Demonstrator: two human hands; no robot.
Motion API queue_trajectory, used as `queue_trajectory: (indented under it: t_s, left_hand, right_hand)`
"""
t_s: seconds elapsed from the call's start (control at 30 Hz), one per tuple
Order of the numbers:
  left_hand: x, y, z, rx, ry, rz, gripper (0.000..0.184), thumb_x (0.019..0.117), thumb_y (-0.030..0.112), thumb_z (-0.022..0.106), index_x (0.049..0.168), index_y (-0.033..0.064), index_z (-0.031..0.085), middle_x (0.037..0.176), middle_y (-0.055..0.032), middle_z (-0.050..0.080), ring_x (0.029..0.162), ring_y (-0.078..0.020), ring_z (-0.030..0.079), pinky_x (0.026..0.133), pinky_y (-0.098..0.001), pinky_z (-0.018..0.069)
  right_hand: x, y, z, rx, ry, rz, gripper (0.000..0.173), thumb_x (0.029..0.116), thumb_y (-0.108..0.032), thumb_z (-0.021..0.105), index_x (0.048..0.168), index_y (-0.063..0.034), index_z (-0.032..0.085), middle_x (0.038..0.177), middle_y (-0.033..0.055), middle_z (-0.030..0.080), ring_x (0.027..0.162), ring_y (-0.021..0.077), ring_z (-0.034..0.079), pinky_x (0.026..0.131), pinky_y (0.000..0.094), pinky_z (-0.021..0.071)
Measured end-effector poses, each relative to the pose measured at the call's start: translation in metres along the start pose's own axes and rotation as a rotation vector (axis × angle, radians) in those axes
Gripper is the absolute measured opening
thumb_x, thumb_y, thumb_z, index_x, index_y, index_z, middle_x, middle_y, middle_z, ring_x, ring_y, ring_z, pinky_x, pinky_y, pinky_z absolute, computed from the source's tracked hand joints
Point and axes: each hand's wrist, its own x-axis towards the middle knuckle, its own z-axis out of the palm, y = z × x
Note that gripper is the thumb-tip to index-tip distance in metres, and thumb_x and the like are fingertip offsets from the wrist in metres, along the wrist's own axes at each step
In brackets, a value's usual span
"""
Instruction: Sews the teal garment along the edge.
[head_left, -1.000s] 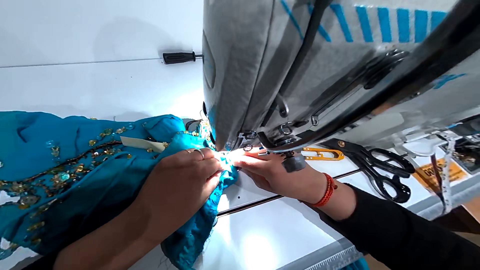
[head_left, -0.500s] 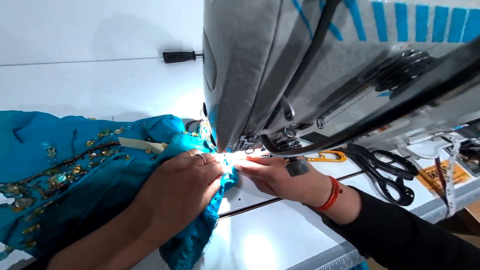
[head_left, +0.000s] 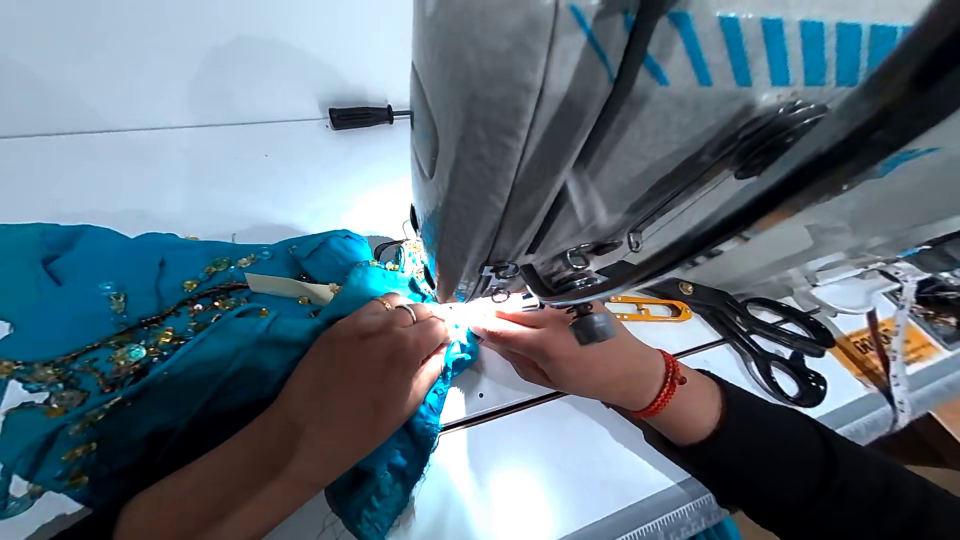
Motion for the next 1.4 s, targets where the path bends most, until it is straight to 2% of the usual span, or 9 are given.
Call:
queue_trajectory:
  t_s: [0.33, 0.63, 0.77, 0.9, 1.0, 1.07, 1.13, 1.23, 1.4]
  left_hand:
    - [-0.001, -0.001, 0.002, 0.004, -0.009, 0.008, 0.025, 0.0909, 0.024, 0.055, 0.091, 0.0135, 0.078, 0.1, 0.0, 0.077, 0.097, -0.0199, 0.073, 0.081, -0.033, 0.0576]
    - [0.001, -0.002, 0.004, -0.003, 0.008, -0.023, 0.024, 0.0912, 0.024, 0.057, 0.092, 0.0125, 0.078, 0.095, -0.0009, 0.077, 0.098, -0.0203, 0.072, 0.083, -0.0331, 0.0567]
    - [0.001, -0.003, 0.005, -0.025, 0.012, -0.039, 0.024, 0.0907, 0.025, 0.058, 0.091, 0.0122, 0.078, 0.093, -0.0017, 0.076, 0.098, -0.02, 0.072, 0.085, -0.0339, 0.0569]
    - [0.001, -0.003, 0.006, -0.031, 0.015, -0.041, 0.023, 0.0911, 0.024, 0.059, 0.091, 0.0106, 0.078, 0.092, -0.003, 0.076, 0.096, -0.0218, 0.073, 0.082, -0.0354, 0.0578]
    - [0.008, 0.007, -0.012, -0.067, -0.202, -0.141, 0.022, 0.0964, 0.018, 0.062, 0.102, 0.0056, 0.079, 0.097, -0.011, 0.076, 0.097, -0.0312, 0.071, 0.086, -0.0452, 0.0539]
    - [0.008, 0.006, -0.011, -0.058, -0.191, -0.141, 0.02, 0.0946, 0.018, 0.064, 0.101, 0.0072, 0.079, 0.095, -0.0096, 0.076, 0.094, -0.0307, 0.071, 0.083, -0.0456, 0.0546]
    - [0.003, 0.0, 0.002, -0.01, -0.02, -0.079, 0.021, 0.0898, 0.024, 0.061, 0.093, 0.0129, 0.079, 0.093, -0.0014, 0.076, 0.092, -0.0223, 0.072, 0.077, -0.036, 0.057]
    - [0.004, -0.001, 0.006, -0.015, 0.021, -0.073, 0.022, 0.0906, 0.023, 0.059, 0.093, 0.012, 0.079, 0.092, -0.0024, 0.076, 0.092, -0.0221, 0.072, 0.076, -0.0354, 0.0571]
    - [0.004, -0.001, 0.006, -0.008, 0.031, -0.059, 0.021, 0.0878, 0.021, 0.061, 0.091, 0.0112, 0.079, 0.088, -0.0027, 0.075, 0.093, -0.0228, 0.072, 0.075, -0.035, 0.0573]
  right_hand:
    - [0.0, 0.001, 0.002, -0.004, -0.019, 0.015, 0.023, 0.0949, -0.017, 0.058, 0.104, -0.0132, 0.079, 0.081, 0.0023, 0.072, 0.071, 0.0182, 0.064, 0.068, 0.0361, 0.0482]
    - [0.002, 0.001, 0.003, -0.033, -0.036, 0.041, 0.022, 0.0947, -0.017, 0.059, 0.102, -0.0147, 0.08, 0.07, -0.0001, 0.067, 0.065, 0.0159, 0.061, 0.069, 0.0347, 0.0472]
    - [-0.002, -0.003, -0.012, -0.081, -0.002, 0.047, 0.02, 0.093, -0.018, 0.059, 0.097, -0.0125, 0.078, 0.078, 0.0022, 0.069, 0.076, 0.02, 0.065, 0.072, 0.037, 0.0497]
    - [-0.039, -0.012, -0.062, -0.331, 0.127, 0.344, 0.03, 0.0957, -0.019, 0.051, 0.105, -0.001, 0.074, 0.109, 0.0155, 0.075, 0.103, 0.0326, 0.071, 0.083, 0.0472, 0.0531]
    - [-0.109, 0.004, -0.099, -0.501, 0.208, 0.695, 0.039, 0.1045, -0.024, 0.051, 0.114, 0.0077, 0.07, 0.117, 0.0286, 0.07, 0.106, 0.0478, 0.068, 0.089, 0.0614, 0.052]
    - [-0.161, 0.024, -0.112, -0.492, 0.206, 0.856, 0.049, 0.1066, -0.034, 0.048, 0.125, 0.0078, 0.065, 0.129, 0.0307, 0.064, 0.12, 0.0498, 0.061, 0.101, 0.063, 0.0467]
    - [-0.188, 0.036, -0.115, -0.45, 0.183, 0.888, 0.056, 0.106, -0.04, 0.047, 0.132, 0.0066, 0.063, 0.136, 0.03, 0.061, 0.129, 0.0473, 0.057, 0.108, 0.0605, 0.0444]
    - [-0.187, 0.03, -0.108, -0.416, 0.207, 0.876, 0.056, 0.1058, -0.039, 0.047, 0.135, 0.0065, 0.062, 0.14, 0.0286, 0.059, 0.137, 0.0451, 0.053, 0.115, 0.0571, 0.0399]
    - [-0.181, 0.021, -0.095, -0.395, 0.221, 0.924, 0.054, 0.1072, -0.036, 0.044, 0.122, 0.0094, 0.07, 0.13, 0.0276, 0.067, 0.124, 0.045, 0.064, 0.106, 0.0596, 0.0473]
